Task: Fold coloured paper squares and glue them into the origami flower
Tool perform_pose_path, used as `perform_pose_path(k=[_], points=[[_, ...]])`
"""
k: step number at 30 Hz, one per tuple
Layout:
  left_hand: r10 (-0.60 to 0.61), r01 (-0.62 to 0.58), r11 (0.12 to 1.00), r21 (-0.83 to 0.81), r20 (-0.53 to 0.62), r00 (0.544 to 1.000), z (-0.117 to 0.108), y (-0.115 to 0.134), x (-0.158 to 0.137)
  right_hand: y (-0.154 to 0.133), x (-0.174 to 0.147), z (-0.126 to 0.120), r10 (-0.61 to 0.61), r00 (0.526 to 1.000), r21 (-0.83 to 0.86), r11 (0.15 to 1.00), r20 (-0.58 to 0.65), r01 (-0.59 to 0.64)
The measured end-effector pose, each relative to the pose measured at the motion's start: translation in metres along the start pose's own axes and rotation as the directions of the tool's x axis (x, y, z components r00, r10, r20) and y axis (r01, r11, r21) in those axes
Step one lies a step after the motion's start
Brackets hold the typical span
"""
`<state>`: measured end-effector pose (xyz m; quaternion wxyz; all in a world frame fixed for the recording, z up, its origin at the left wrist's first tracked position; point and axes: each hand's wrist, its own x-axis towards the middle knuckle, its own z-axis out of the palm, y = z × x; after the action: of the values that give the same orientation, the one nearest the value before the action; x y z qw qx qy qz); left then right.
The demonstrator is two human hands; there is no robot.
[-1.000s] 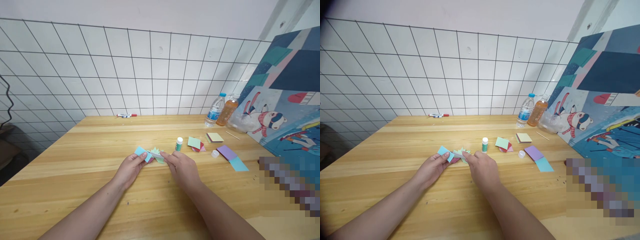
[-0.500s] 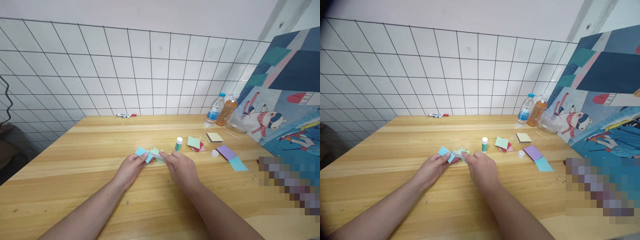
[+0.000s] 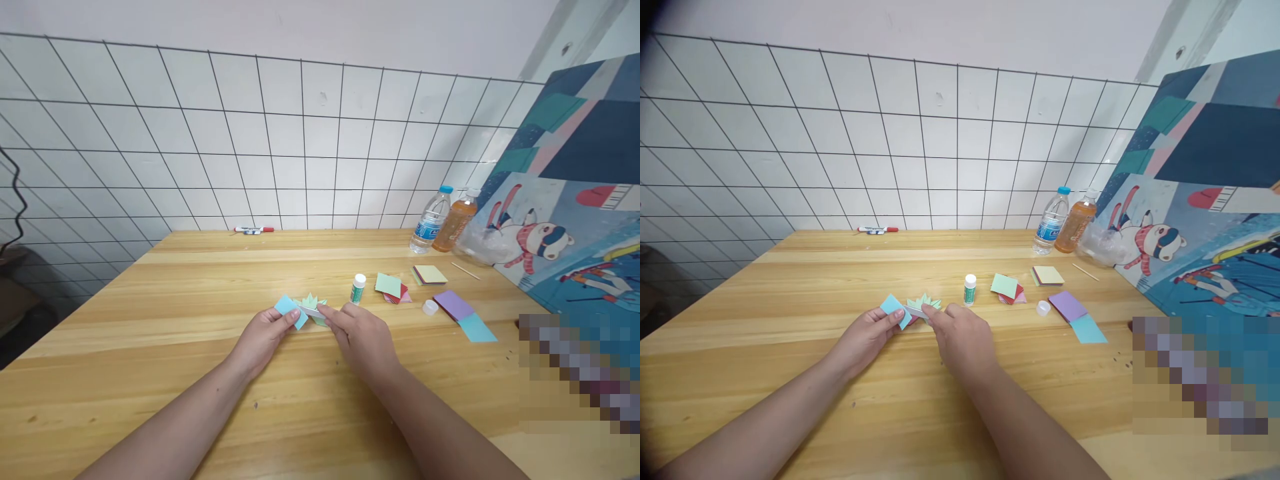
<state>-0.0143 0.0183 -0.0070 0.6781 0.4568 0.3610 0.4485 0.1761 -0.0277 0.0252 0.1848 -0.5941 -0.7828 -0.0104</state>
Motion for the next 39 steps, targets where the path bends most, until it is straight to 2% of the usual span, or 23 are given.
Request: perform_pose_path(k=[8,13,19,30,39], points=[[0.002,-0.002,0.998,-0.06,-0.009,1.0,0.0009,0.0002,0.0003,0.0017,-0.0004,-0.0006,0.02,0.999,-0.03,0.999,-0.029,-0.021],[-0.001,0.001,0.993,-0.114,0.003,1.0,-0.0004,0.0006,0.0006,0.0017,-0.0001,-0.0007,0.016,1.0,-0.044,0.999,-0.007,-0.016],[0.016,-0.028,0.974,-0.225,-0.056,0.998,-0.0031,0.0024,0.0019,0.0024,-0.0001,-0.0002,0.014,1.0,-0.013,1.0,-0.015,-0.014],[0.01,-0.012,0.993,-0.121,-0.021,1.0,-0.0024,0.0009,0.0019,0.0018,-0.0003,-0.0001,0.003,1.0,0.007,1.0,-0.012,-0.003],[0.009,-0.014,0.992,-0.128,-0.043,0.999,-0.001,0.0026,0.0016,0.0037,-0.0004,0.0031,0.006,0.999,-0.016,1.0,-0.041,-0.007]])
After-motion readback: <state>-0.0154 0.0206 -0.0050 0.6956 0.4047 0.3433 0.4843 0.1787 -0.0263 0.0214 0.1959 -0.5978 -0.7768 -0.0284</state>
